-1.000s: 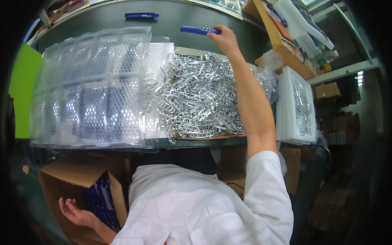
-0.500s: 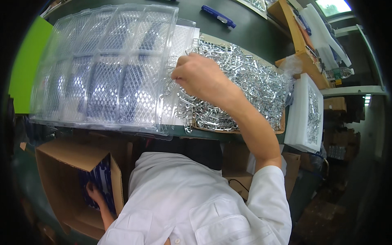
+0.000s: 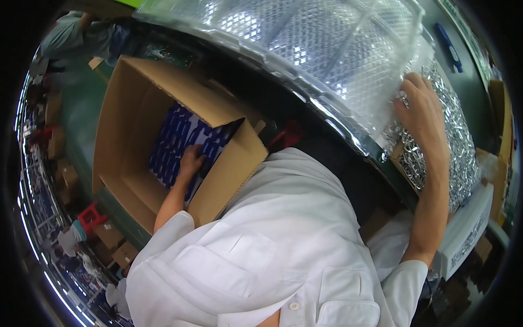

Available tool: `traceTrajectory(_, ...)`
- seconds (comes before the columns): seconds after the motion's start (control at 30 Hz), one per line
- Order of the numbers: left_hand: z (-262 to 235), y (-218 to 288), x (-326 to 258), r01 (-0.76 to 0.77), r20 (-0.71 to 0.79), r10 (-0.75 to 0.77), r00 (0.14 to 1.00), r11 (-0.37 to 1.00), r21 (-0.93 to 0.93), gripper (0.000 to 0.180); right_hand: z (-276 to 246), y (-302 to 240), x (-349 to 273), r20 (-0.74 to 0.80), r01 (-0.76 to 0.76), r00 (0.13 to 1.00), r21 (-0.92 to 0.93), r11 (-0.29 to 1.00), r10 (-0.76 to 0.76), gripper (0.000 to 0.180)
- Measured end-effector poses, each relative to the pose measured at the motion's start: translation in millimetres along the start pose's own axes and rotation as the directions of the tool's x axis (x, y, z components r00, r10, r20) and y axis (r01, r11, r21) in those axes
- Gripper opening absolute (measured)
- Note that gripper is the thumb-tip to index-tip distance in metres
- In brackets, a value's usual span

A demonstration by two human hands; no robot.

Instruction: The person repeatedly picks up a metal cable tie from a tray and inserts it into a blue handheld tool. They manipulate the tool to secure the tie and then place the finished unit into a cardboard box. The process is repeated continuously throughout the video.

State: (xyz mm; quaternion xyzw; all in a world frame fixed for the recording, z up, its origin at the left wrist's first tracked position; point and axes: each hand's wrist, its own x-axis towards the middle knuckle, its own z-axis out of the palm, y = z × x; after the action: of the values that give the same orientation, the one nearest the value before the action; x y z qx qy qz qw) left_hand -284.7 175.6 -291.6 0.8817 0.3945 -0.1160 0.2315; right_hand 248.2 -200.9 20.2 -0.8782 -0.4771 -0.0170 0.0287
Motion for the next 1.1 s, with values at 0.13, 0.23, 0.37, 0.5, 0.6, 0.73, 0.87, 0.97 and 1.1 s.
traceTrajectory(0.13, 3.5, -4.2, -17.9, -0.020, -0.024, 0.021, 0.999, 0.999, 0.033, 0.041, -0.1, -1.4, 9.4, 0.068, -0.037, 0.997, 0.044, 0.998, 0.034, 0.024)
traceTrajectory(0.23, 3.2, -4.8, -17.4, -0.004, -0.001, 0.004, 1.000, 0.999, 0.036, 0.040, 4.3, 18.3, 5.5, 0.083, -0.113, 0.992, 0.253, 0.961, 0.095, 0.021)
traceTrajectory(0.37, 3.3, -8.7, -22.7, 0.105, -0.088, -0.111, 0.990, 0.992, -0.071, 0.046, -2.5, 33.9, -2.8, -0.013, -0.137, 0.989, 0.327, 0.935, 0.149, 0.036)
traceTrajectory(0.5, 8.9, -7.4, -23.2, 0.014, -0.151, -0.002, 0.989, 0.997, 0.081, 0.060, -8.3, 84.2, -31.1, -0.055, -0.274, 0.944, 0.419, 0.866, 0.325, 0.033)
traceTrajectory(0.6, 14.8, -8.4, -25.1, 0.066, -0.121, -0.052, 0.991, 0.992, 0.110, 0.066, -18.0, 92.7, -53.3, 0.013, -0.397, 0.858, 0.652, 0.646, 0.514, 0.033)
traceTrajectory(0.73, 7.1, 3.7, -24.0, 0.088, -0.125, -0.083, 0.989, 0.995, 0.037, 0.064, -48.5, 50.0, -79.1, -0.018, -0.397, 0.826, 0.690, 0.605, 0.563, 0.041)
traceTrajectory(0.87, -18.3, 9.2, -14.8, -0.115, -0.033, 0.126, 0.991, 0.966, 0.231, 0.067, -57.9, 30.2, -116.2, -0.065, -0.382, 0.816, 0.686, 0.620, 0.575, 0.056)
traceTrajectory(0.97, -38.1, 1.9, 2.1, -0.558, 0.235, 0.513, 0.825, 0.678, 0.479, 0.062, -52.5, 23.6, -144.1, -0.029, -0.335, 0.790, 0.816, 0.470, 0.612, 0.056)
traceTrajectory(1.1, -16.7, -57.1, 37.2, -0.744, 0.335, 0.681, 0.651, 0.485, 0.461, 0.037, -55.5, -0.4, -136.5, 0.157, -0.296, 0.753, 0.948, 0.116, 0.639, 0.041)
